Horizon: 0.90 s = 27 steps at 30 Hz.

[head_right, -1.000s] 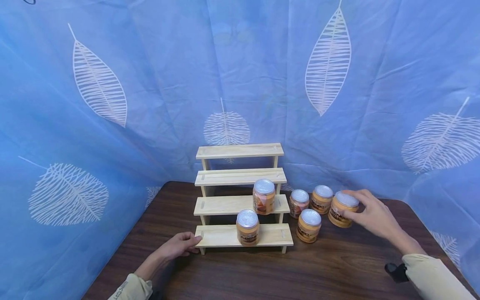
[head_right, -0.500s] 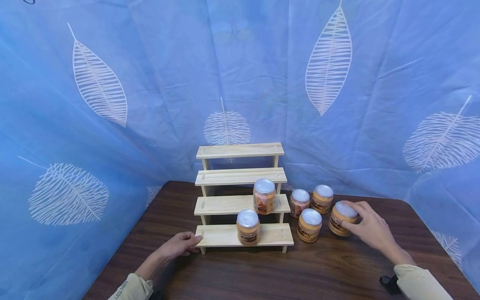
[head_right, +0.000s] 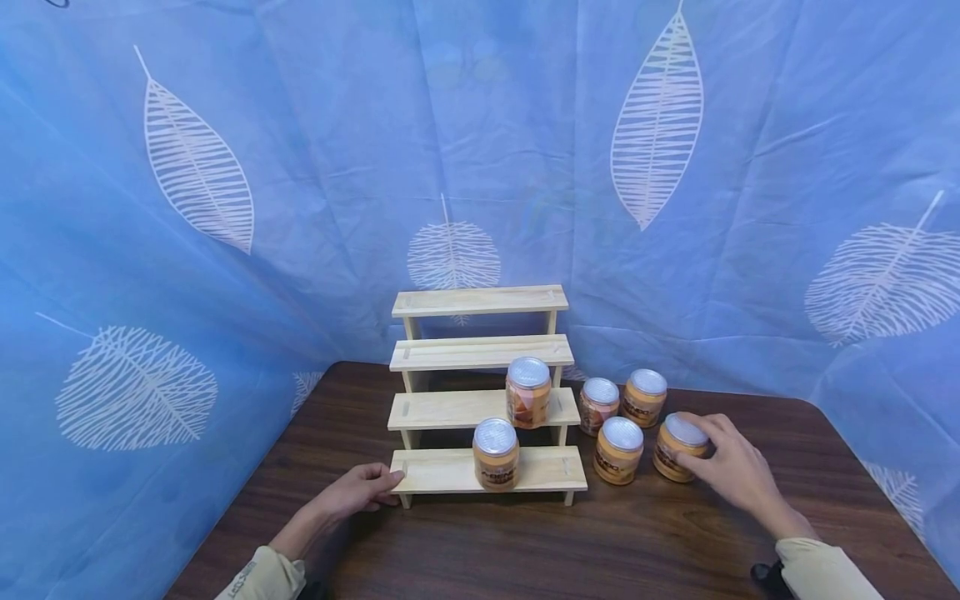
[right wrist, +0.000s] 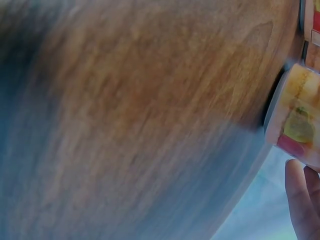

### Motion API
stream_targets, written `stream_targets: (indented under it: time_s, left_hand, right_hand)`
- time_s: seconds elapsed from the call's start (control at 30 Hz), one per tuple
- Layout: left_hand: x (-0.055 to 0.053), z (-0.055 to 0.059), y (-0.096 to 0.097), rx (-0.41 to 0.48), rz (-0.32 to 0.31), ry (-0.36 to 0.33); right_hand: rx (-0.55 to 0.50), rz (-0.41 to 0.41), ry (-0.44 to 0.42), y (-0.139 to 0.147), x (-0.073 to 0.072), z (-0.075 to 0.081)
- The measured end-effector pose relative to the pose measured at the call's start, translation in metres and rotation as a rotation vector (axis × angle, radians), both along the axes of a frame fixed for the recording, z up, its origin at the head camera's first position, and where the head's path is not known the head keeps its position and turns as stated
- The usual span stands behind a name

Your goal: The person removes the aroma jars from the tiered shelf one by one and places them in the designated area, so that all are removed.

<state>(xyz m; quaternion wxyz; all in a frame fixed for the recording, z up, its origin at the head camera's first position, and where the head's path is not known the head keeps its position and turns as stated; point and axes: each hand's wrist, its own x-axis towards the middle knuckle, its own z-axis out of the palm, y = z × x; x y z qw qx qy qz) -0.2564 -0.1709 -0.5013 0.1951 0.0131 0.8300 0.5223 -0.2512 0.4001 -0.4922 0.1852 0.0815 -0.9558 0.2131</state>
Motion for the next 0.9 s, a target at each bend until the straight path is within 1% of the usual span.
stream_targets:
  time_s: [0.2, 0.5, 0.63, 0.9]
  left_hand:
    - [0.0, 0.0009, -0.0001, -0.003, -0.003, -0.005]
    - [0.0004, 0.0025, 0.0003, -0.011, 0.0, -0.004]
    - [0.0003, 0.0026, 0.0009, -0.016, 0.008, -0.004]
    - [0.0015, 0.0031, 0.0008, -0.012, 0.005, -0.001]
  right_hand:
    - [-0.004, 0.006, 0.028, 0.0003, 0.0008, -0.0006]
    - [0.003, 0.013, 0.028, 0.0012, 0.0025, 0.0003]
    - [0.01, 0.002, 0.015, 0.0011, 0.0036, 0.0003]
    - [0.01, -0.023, -0.049, -0.0022, 0.0066, 0.0043]
